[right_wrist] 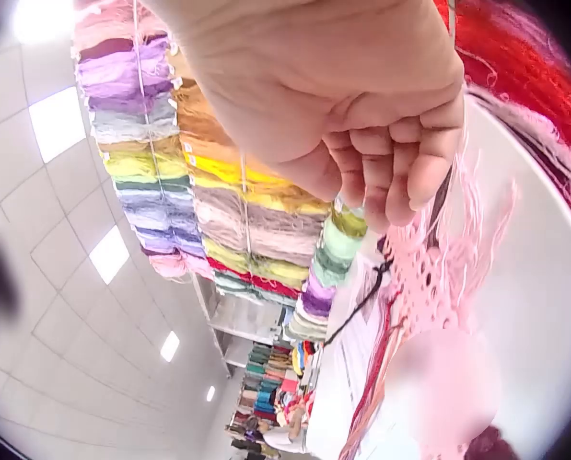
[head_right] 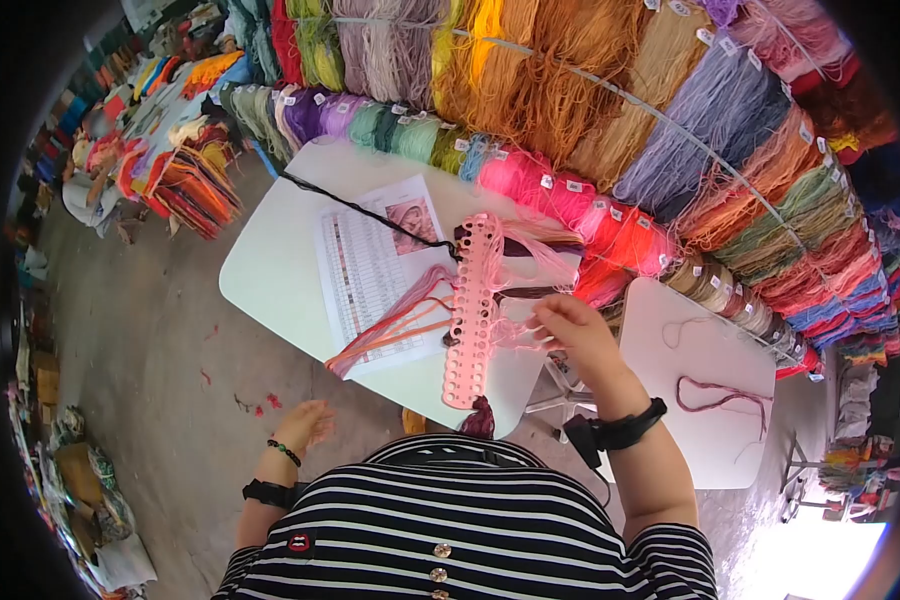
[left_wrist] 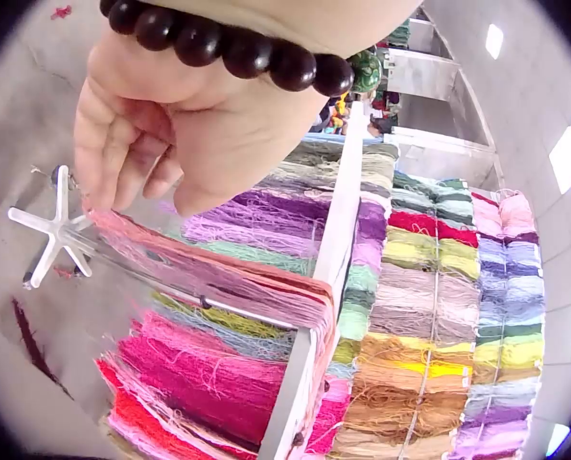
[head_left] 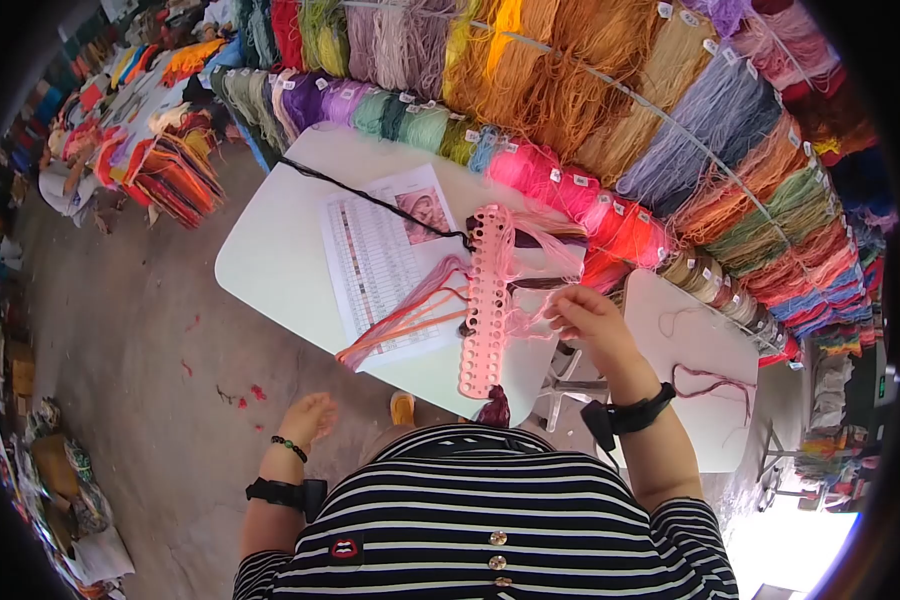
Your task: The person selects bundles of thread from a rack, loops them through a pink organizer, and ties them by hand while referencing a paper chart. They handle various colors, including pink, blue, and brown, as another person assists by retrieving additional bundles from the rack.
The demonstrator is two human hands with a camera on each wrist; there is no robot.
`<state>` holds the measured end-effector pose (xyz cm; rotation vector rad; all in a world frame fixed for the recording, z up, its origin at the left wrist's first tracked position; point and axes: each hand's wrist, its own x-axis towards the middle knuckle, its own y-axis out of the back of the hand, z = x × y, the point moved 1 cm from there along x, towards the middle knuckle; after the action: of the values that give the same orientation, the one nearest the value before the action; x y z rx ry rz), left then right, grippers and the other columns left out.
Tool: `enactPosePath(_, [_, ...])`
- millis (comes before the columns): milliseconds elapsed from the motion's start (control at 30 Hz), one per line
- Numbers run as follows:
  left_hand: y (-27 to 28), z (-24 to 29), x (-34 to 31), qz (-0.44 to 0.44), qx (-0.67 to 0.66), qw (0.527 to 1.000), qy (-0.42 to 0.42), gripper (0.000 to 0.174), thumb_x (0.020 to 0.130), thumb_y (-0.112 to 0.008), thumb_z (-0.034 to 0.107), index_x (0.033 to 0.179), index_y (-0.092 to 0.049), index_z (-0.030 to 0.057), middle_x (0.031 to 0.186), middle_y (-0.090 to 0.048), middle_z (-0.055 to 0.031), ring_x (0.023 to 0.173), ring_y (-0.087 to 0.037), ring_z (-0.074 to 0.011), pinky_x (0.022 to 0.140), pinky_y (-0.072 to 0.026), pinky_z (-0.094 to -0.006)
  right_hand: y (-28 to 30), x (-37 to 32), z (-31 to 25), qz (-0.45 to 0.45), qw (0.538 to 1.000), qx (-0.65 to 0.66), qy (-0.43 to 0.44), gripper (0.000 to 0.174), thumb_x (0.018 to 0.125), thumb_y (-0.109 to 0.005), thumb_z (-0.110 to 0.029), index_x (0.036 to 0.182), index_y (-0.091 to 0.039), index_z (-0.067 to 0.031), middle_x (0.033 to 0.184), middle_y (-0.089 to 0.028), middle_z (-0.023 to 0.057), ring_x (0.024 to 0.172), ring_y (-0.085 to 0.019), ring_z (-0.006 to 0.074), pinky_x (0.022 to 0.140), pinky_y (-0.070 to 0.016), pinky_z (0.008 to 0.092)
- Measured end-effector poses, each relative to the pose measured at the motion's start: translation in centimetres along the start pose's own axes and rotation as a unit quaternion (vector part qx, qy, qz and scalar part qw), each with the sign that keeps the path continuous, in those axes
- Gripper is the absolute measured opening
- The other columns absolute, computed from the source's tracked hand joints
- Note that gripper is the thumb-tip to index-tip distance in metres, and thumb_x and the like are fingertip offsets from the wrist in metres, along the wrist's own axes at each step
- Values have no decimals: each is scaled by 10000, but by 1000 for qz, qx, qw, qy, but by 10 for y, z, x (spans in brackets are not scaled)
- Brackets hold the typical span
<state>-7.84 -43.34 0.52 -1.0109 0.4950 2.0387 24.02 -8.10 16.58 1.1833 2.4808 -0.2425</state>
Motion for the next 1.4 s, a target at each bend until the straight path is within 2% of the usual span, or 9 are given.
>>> enactPosePath(167, [-13,29,-16,46,-43,991,-119,281,934,-535,191,1175,-551,49,1028,-640,-75,802,-601,-121,657,-474,-226,48,-30,14,101,995,-1,-1,196,924,-549,-231,1031,-598,-74,897,-658,29,746,-598,92,652,-463,227])
enactPosePath(267, [-8,48,-18,77,-48,977,-192,260,936,-532,205,1147,-565,57,983,-652,-47,767,-600,-97,645,-476,-216,64,-45,24,136,991,-9,5,190,915,-560,-231,1018,-602,-77,888,-658,28,743,-589,90,651,-459,227])
enactPosePath(633, [-27,69,-55,103,-52,967,-226,254,936,-530,175,1139,-576,30,994,-654,-61,779,-603,-93,652,-471,-209,120,-101,64,261,964,44,-2,170,908,-580,-215,1009,-604,-81,867,-659,35,734,-601,102,632,-463,229])
enactPosePath(733, [-32,69,-54,98,-61,967,-227,266,933,-532,172,1148,-571,20,1007,-650,-71,794,-602,-100,660,-469,-213,141,-111,84,315,948,-35,1,158,897,-584,-202,984,-614,-73,863,-655,32,724,-589,90,614,-453,221])
enactPosePath(800, [-36,69,-54,97,-65,967,-227,267,932,-532,170,1151,-571,21,1008,-649,-69,795,-601,-100,664,-469,-212,153,-116,94,351,932,-90,7,193,878,-597,-190,997,-614,-39,844,-650,31,719,-586,101,631,-464,230])
enactPosePath(900, [-40,68,-54,91,-69,967,-228,267,930,-531,164,1153,-570,22,1008,-648,-65,794,-600,-99,668,-469,-209,168,-121,108,385,874,-286,81,251,843,-625,-179,1033,-605,-17,929,-652,71,830,-609,195,735,-490,308])
enactPosePath(1000, [-42,62,-53,87,-75,966,-233,266,928,-531,158,1154,-568,22,1006,-647,-63,792,-599,-98,668,-468,-208,161,-124,101,464,676,-556,135,315,800,-656,-180,1065,-598,-20,1058,-626,109,989,-573,291,866,-457,393])
enactPosePath(1100, [-42,55,-53,84,-74,966,-235,260,928,-529,156,1147,-568,21,1001,-648,-63,787,-598,-98,664,-467,-209,178,-114,120,437,702,-556,86,314,795,-655,-205,1067,-604,-55,1135,-593,117,1077,-519,327,907,-419,440])
enactPosePath(1400, [-47,51,-61,106,-67,965,-231,253,933,-517,153,1140,-565,16,994,-649,-71,775,-602,-105,650,-461,-213,185,-103,125,431,676,-592,80,126,838,-590,-216,910,-617,-116,970,-613,66,959,-559,294,825,-430,441])
